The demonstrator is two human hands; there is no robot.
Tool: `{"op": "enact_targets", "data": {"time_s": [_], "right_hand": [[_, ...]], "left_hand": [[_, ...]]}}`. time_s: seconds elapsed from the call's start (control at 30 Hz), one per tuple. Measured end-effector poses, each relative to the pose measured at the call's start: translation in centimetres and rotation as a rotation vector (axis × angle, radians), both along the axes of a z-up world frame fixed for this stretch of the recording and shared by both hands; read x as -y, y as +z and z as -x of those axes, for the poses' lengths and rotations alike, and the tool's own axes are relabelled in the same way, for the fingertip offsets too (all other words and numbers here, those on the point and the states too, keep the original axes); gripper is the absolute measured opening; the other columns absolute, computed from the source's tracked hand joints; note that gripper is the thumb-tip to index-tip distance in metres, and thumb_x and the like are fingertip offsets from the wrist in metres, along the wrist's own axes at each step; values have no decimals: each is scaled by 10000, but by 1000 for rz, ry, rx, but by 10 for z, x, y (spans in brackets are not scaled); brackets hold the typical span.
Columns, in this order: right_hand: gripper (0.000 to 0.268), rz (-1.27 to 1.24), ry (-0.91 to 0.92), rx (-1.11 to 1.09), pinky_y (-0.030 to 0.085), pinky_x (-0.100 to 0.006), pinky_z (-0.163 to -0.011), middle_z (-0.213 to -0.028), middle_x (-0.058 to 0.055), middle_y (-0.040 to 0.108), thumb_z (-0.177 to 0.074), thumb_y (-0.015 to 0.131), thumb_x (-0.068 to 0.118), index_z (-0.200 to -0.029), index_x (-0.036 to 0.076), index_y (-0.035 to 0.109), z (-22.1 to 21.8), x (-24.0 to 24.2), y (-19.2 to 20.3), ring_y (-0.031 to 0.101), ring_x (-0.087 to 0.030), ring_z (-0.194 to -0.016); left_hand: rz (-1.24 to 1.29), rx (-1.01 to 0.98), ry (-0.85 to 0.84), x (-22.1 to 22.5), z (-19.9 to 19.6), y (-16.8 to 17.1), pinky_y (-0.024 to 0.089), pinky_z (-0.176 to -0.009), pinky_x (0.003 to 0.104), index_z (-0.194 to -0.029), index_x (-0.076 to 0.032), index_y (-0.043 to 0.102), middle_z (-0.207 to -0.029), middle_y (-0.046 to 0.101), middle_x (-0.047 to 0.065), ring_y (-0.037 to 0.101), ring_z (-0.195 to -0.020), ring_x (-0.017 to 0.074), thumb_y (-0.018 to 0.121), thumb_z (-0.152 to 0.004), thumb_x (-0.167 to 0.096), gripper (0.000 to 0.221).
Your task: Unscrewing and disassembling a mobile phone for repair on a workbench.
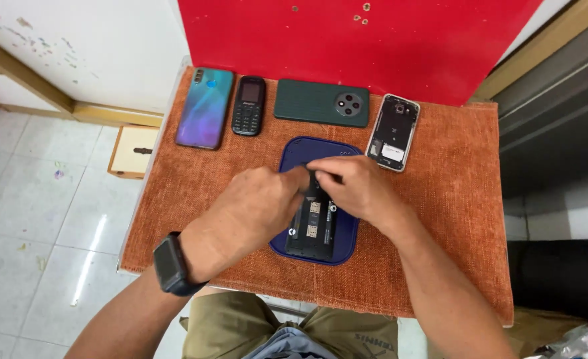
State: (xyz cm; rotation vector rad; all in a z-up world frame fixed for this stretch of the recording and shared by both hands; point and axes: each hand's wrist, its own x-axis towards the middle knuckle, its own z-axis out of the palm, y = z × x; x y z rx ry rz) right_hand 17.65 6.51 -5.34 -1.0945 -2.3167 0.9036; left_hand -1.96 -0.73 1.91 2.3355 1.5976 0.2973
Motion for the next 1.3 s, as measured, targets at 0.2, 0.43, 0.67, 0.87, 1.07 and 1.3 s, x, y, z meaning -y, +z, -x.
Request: {"op": "enact_targets", "data": {"time_s": [0.2,0.43,0.67,0.87,1.07,1.3], "right_hand": [[274,-52,-25,-113,632,-423,-849,-1110,-106,792,-973,649,82,-1211,138,773,-5,-5,-9,738,-315,-1064],[241,-170,-10,-92,644,-480,-785,-1053,-205,783,-963,664,53,-1178,24,767,-10,5,-14,742,-398,-996],[224,-216,-90,-199,631,-423,-798,-1052,-104,798,-957,681,115,-1144,149,799,-21,-14,-43,749,-317,-988],[196,-253,-83,-67,628,-455,-778,-1007,-132,799,-933,699,147,-1095,133,809,-18,-11,-44,757,-343,-947],[212,-230,-76,-4,628,-441,-779,-996,-114,805,-962,655,202,-1104,147,803,-18,-11,-39,762,-325,-935],[214,-231,-57,12,623,-434,-747,-975,-115,801,-974,645,204,-1105,130,797,-18,-9,-42,759,-331,-926]], "left_hand": [[-493,-129,109,3,-6,-34,586,-471,379,-1009,-167,666,-654,706,31,723,-513,239,750,-918,-325,201],[-559,28,125,1,-10,-50,615,-541,392,-1102,-201,663,-985,653,1,745,-659,267,722,-940,-332,218],[89,222,69,-1,1,-22,629,-676,554,-1137,-75,611,-1005,651,186,738,-879,487,597,-864,10,286],[0,199,208,-14,-5,-40,612,-648,458,-1227,-181,609,-850,790,88,776,-822,328,670,-938,-162,296],[14,245,182,-10,0,-38,613,-650,483,-1170,-193,659,-833,798,105,781,-812,321,702,-872,-140,306],[-5,43,156,-10,-1,-23,612,-655,472,-1239,-179,644,-756,800,50,782,-733,310,706,-920,-178,325]]}}
